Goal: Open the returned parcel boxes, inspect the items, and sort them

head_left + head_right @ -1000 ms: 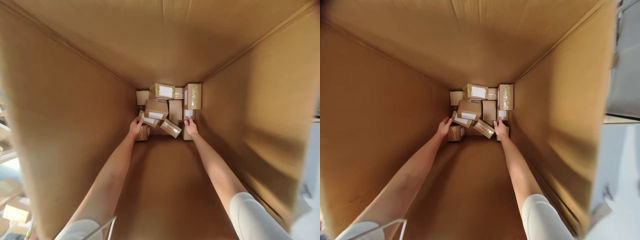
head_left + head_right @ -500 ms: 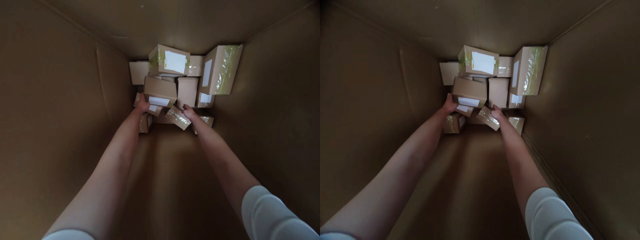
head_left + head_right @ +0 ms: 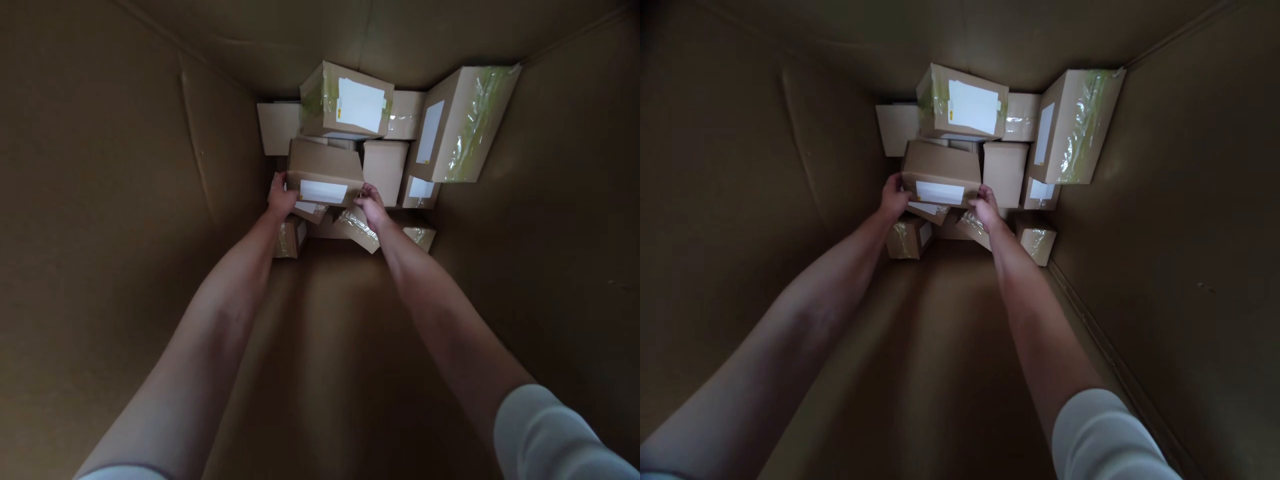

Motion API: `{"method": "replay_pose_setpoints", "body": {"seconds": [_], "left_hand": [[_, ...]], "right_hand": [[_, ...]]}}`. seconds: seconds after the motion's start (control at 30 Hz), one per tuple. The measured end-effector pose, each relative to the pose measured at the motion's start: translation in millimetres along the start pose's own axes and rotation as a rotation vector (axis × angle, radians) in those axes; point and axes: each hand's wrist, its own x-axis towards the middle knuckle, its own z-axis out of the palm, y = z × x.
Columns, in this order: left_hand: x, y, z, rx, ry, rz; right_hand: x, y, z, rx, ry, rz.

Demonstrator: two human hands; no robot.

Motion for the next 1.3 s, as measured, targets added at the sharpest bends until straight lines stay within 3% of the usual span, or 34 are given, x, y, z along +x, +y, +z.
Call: {"method": "replay_pose_setpoints", "body": {"seconds": [0.17,0.3,0.4,0.67,0.9,1.07,1.2,1.3], "left_hand": [[-22.0,13.1,-3.1,-0.043,0.041,0.097],[-41.7,17.6,0.1,-0.197,0.093,0.068],[-56.9,23.2,1.7,-0.341,0.052,0.027],[-75.3,41.5,18.9,-0.446,0.023,0.075],[-69.3,44.4,36.8,-0.532,-0.151,-0.099],[-71.2,52.1,41.1,-0.554,-0.157,-0.104],[-85.5,67.9,42.1,-0.548,-0.146,-0.096],[-110.3,91.5,36.6,-0.523,-0.18,-0.129]], "right_hand": [[-23.9,-16.2,-22.0,0.006,0.009,-0.079],[-46.3,-39.5,-31.9,-0.036,0.024,-0.154],[-57.8,-55.0,-42.6,-0.068,-0.017,-0.236],[-47.9,-58.2,-60.1,-0.142,0.051,-0.366],[-50.3,-66.1,-61.7,-0.094,-0.028,-0.262],[-55.8,-64.6,-70.8,-0.036,-0.035,-0.227],[-72.7,-72.9,-73.7,-0.029,-0.019,-0.201],[-102.3,-91.7,-74.9,0.06,0.007,-0.192]]}}
